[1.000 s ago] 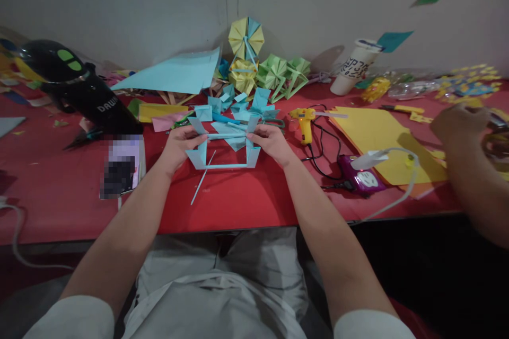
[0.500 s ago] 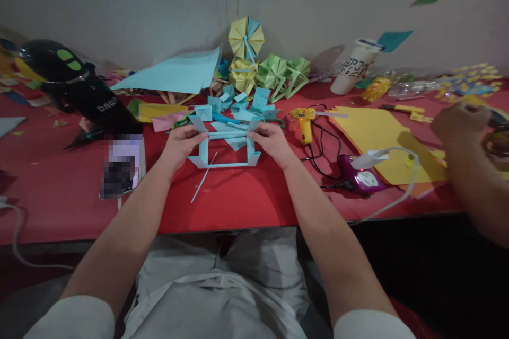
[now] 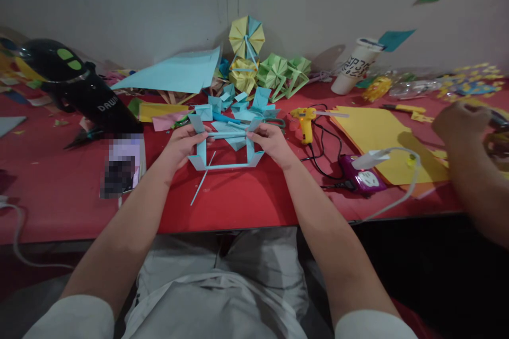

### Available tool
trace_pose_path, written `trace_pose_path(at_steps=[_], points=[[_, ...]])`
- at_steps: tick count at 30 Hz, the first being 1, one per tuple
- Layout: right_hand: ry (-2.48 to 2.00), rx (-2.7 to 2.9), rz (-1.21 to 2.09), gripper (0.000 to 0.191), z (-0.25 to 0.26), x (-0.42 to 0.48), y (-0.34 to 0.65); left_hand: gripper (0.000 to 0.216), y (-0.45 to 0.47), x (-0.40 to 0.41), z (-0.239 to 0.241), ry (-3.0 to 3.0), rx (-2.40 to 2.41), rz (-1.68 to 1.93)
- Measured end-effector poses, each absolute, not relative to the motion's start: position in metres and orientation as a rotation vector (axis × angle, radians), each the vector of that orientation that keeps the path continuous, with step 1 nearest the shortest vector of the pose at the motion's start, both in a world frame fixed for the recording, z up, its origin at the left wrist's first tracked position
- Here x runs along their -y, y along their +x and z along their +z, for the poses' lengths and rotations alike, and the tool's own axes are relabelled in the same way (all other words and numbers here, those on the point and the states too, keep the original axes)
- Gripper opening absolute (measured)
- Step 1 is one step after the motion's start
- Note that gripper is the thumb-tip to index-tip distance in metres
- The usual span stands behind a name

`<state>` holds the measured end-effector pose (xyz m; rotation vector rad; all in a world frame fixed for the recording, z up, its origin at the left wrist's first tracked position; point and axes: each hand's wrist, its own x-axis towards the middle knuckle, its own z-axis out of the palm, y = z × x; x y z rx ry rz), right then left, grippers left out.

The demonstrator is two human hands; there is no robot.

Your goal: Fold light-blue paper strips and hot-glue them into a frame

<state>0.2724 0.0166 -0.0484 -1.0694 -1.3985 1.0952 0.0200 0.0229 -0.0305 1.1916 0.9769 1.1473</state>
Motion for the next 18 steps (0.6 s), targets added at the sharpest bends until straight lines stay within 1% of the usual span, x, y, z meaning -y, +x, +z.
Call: trace_pose_path(at_steps=[5,12,18], points=[[-1.099,1.428,1.067,0.035,-0.047,-0.0168,0.2725,0.028,0.0201,-0.0213,-0.0282,1.162,-0.984,1.102],[-1.079,1.415,1.081,0.033,-0.0491,-0.0184,0.2734,0.029,0.0189,-0.0207,-0.0255,1.129,-0.979,1.113],[-1.094,1.422,1.064,0.037,-0.0504,-0.0202,0.2736,0.027,0.0182,-0.019,-0.0242,1.127,-0.992,1.029]])
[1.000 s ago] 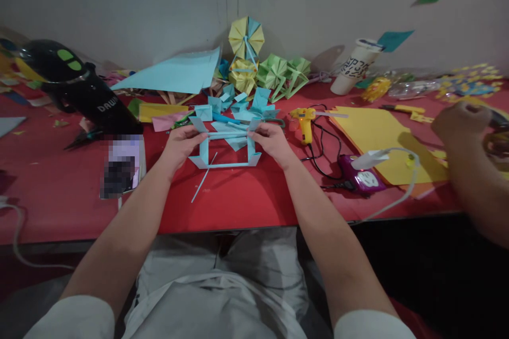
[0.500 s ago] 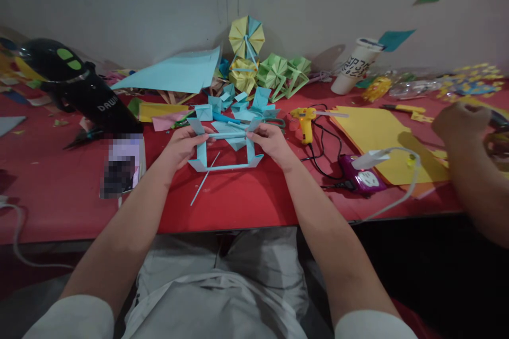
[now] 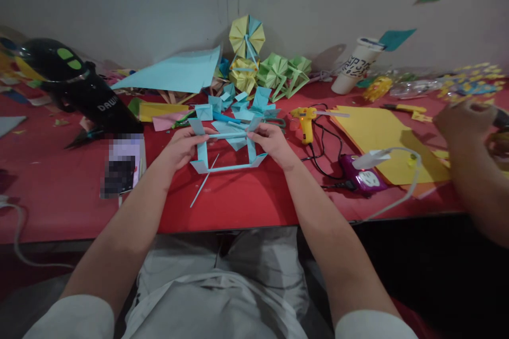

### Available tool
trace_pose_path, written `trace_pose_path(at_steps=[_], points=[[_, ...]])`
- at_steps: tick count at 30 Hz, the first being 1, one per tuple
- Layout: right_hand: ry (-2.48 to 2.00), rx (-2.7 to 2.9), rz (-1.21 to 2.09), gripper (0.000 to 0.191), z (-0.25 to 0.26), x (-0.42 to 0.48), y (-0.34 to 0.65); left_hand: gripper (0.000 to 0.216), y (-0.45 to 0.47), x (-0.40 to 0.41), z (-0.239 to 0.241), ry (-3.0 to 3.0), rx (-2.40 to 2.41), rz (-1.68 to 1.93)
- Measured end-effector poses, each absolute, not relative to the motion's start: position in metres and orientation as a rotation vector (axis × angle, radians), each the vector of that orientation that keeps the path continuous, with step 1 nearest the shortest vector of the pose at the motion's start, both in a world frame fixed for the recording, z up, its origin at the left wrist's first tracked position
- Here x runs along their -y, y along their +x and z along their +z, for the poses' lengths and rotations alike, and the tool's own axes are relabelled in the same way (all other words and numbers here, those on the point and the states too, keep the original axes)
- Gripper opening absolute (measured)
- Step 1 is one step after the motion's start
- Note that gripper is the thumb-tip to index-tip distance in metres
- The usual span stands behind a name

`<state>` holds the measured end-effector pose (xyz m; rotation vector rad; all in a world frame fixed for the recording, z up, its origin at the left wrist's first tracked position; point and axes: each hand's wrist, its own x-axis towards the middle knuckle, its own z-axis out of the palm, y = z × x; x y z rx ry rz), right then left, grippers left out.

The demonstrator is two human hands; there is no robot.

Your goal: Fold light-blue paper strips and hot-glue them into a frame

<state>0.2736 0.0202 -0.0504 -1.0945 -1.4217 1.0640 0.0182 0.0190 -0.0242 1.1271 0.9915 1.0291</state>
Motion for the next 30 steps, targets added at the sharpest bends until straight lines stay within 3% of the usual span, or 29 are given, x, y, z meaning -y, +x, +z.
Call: trace_pose_path(at_steps=[14,22,30], points=[[-1.091,1.449,1.088,0.037,-0.0496,-0.0204,0.272,0.024,0.0233,-0.0106,-0.0155,1.1,-0.968,0.959],[-1.057,1.439,1.125,0.03,-0.0514,-0.0213,0.2723,0.036,0.0211,-0.0117,-0.017,1.168,-0.962,1.026],[-1.027,1.438,1.083,0.035,-0.0561,-0.0245,0.2737,0.036,0.0204,-0.0156,-0.0173,1.083,-0.764,1.177]])
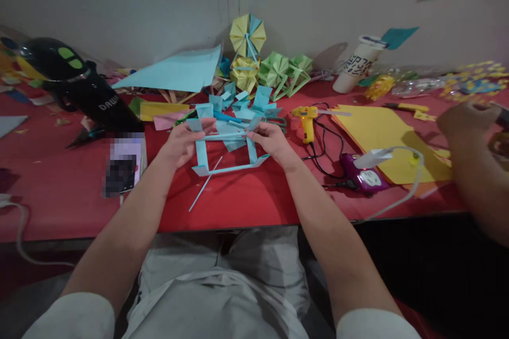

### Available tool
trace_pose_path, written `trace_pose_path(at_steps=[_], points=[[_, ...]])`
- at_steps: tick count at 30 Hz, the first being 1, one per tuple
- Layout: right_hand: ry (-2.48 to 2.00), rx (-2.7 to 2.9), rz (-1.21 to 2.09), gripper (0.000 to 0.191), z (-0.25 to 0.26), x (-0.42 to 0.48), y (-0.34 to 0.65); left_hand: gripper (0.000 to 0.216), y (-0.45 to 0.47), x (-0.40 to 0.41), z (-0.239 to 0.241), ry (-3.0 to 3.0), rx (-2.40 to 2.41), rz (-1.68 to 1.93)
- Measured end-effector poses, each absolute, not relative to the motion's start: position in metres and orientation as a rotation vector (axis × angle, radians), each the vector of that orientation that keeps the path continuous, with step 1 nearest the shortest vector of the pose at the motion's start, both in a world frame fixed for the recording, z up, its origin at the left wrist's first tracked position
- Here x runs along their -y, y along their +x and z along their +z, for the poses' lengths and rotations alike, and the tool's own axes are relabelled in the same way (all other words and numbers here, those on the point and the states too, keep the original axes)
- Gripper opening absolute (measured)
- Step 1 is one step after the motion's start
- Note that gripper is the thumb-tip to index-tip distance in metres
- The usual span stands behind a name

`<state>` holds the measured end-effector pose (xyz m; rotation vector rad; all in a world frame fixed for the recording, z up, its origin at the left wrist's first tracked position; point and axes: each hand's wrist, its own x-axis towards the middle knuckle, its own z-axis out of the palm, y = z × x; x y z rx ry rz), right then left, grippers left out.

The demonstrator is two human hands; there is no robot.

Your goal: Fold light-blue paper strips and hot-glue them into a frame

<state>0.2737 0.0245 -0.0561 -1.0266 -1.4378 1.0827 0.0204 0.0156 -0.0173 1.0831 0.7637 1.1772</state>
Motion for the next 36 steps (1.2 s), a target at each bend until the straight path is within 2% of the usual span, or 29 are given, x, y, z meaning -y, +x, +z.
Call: trace_pose_path(at_steps=[13,21,36], points=[[-1.016,1.395,1.096,0.029,-0.057,-0.025,0.274,0.019,0.012,-0.026,-0.016,0.874,-0.79,1.234],[-1.022,1.342,1.132,0.025,-0.055,-0.024,0.274,0.022,0.012,-0.029,-0.025,0.871,-0.796,1.304],[-1.038,1.334,1.138,0.031,-0.051,-0.023,0.276,0.022,0.011,-0.033,-0.033,0.789,-0.88,1.309]])
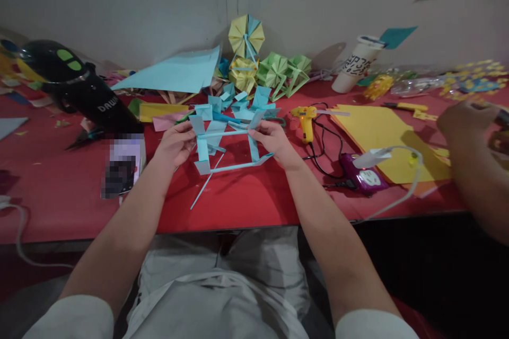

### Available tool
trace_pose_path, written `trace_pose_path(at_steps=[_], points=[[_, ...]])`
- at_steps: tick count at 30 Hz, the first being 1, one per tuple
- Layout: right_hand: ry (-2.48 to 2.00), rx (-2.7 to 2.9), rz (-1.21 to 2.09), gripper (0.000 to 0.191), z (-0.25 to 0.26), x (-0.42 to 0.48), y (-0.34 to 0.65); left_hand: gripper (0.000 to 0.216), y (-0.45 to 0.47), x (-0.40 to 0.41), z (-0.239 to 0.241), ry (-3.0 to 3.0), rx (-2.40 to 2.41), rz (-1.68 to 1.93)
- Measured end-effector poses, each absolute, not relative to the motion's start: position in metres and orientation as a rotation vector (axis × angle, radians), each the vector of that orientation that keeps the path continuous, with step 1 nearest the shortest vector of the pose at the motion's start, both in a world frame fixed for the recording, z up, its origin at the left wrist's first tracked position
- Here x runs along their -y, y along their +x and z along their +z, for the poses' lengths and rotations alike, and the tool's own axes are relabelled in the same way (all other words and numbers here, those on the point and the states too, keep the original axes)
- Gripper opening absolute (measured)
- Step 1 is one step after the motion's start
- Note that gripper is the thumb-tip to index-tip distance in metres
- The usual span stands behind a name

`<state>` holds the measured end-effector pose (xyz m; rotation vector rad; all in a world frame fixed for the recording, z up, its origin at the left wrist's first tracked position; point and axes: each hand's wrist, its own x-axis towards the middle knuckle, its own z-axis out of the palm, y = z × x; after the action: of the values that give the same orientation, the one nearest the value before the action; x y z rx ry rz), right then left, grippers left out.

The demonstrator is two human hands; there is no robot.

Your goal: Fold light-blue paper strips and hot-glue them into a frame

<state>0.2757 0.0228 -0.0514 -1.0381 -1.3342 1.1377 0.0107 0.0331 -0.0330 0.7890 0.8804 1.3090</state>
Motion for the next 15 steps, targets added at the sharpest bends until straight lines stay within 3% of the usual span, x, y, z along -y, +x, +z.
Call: trace_pose_path(at_steps=[15], points=[[-1.055,1.291,1.096,0.034,-0.0477,-0.026,0.283,0.016,0.0122,-0.0297,-0.0313,0.843,-0.984,1.331]])
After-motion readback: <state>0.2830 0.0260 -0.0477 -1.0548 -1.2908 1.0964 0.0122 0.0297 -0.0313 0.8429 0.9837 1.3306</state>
